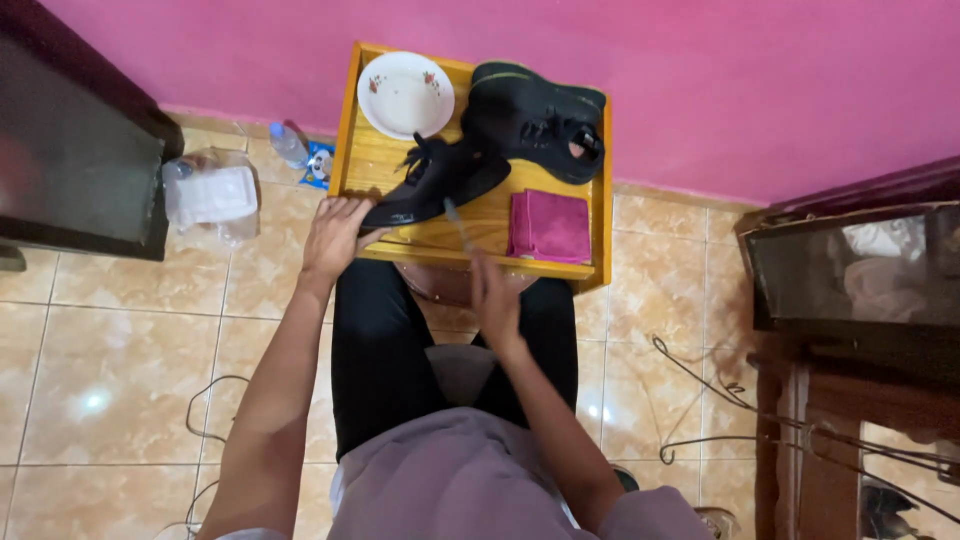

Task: The person cleans a black shoe using a toothbrush and a liquid solution from a white bowl. They repeatedly scrub the shoe's surface and dip the brush into the bowl to apply more solution.

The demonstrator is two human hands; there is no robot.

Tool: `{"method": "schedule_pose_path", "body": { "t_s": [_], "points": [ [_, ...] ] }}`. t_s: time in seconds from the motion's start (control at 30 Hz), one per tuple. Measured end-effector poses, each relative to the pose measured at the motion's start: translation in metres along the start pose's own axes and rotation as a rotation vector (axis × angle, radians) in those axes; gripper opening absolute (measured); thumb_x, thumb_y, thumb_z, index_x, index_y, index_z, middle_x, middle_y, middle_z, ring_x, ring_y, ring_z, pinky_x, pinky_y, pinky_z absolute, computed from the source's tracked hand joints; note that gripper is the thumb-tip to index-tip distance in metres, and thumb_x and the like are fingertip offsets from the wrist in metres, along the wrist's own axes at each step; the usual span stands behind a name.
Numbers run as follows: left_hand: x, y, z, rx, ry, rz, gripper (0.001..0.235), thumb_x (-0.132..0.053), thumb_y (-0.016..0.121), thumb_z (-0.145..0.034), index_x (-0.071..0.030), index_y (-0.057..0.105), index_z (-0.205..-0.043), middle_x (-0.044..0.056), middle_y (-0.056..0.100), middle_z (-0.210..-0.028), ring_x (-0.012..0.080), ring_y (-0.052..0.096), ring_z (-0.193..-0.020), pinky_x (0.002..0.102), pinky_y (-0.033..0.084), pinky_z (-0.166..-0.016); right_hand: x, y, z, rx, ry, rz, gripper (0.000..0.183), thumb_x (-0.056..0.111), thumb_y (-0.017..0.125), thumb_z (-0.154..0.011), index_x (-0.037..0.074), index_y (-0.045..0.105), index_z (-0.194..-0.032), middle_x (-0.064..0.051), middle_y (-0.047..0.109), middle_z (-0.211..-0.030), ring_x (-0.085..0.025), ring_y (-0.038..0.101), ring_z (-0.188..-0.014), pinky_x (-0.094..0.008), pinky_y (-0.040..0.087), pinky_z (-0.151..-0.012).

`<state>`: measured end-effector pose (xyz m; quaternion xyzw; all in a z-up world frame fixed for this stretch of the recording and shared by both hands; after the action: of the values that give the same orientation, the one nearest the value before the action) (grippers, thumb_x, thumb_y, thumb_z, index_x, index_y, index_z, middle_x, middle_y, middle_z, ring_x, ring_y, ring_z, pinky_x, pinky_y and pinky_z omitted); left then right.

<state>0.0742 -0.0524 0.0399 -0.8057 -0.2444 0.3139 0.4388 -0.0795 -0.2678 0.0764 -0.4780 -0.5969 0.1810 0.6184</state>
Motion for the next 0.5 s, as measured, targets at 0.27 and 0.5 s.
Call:
{"method": "schedule_pose_path", "body": {
  "t_s": [0.27,0.5],
  "points": [
    [0.001,0.001,0.001,0.004,0.010,0.004,0.048,-0.046,0.079,-0.084,-0.018,0.062,-0.118,0.001,0.067,-0.095,0.0192,0.065,-0.096,0.033,0.044,-0.097,-0.001,-0.016,-0.021,-0.002,0.013,-0.181,0.023,0.028,0.053,-0.109,0.013,0.069,-0.118,-0.016,0.074,-0.105,-0.038,0.069,-0.104,-0.045,0.056,-0.087],
    [-0.001,0.006,0.001,0.047,0.015,0.021,0.047,-0.043,0.081,-0.082,-0.016,0.062,-0.116,0.002,0.067,-0.097,0.0219,0.064,-0.098,0.037,0.044,-0.095,-0.013,-0.047,-0.040,-0.121,-0.051,-0.207,0.023,0.017,0.052,-0.109,0.007,0.066,-0.124,-0.022,0.072,-0.114,-0.039,0.067,-0.110,-0.048,0.055,-0.091]
  ]
}}
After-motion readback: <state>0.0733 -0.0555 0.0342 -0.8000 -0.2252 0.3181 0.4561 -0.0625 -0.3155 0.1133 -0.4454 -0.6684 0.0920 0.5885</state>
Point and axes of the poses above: each hand's wrist, its own z-axis away from the middle knuckle, its own y-axis out of the palm, x = y × z, the point moved 10 cm from there along -z, towards the middle knuckle
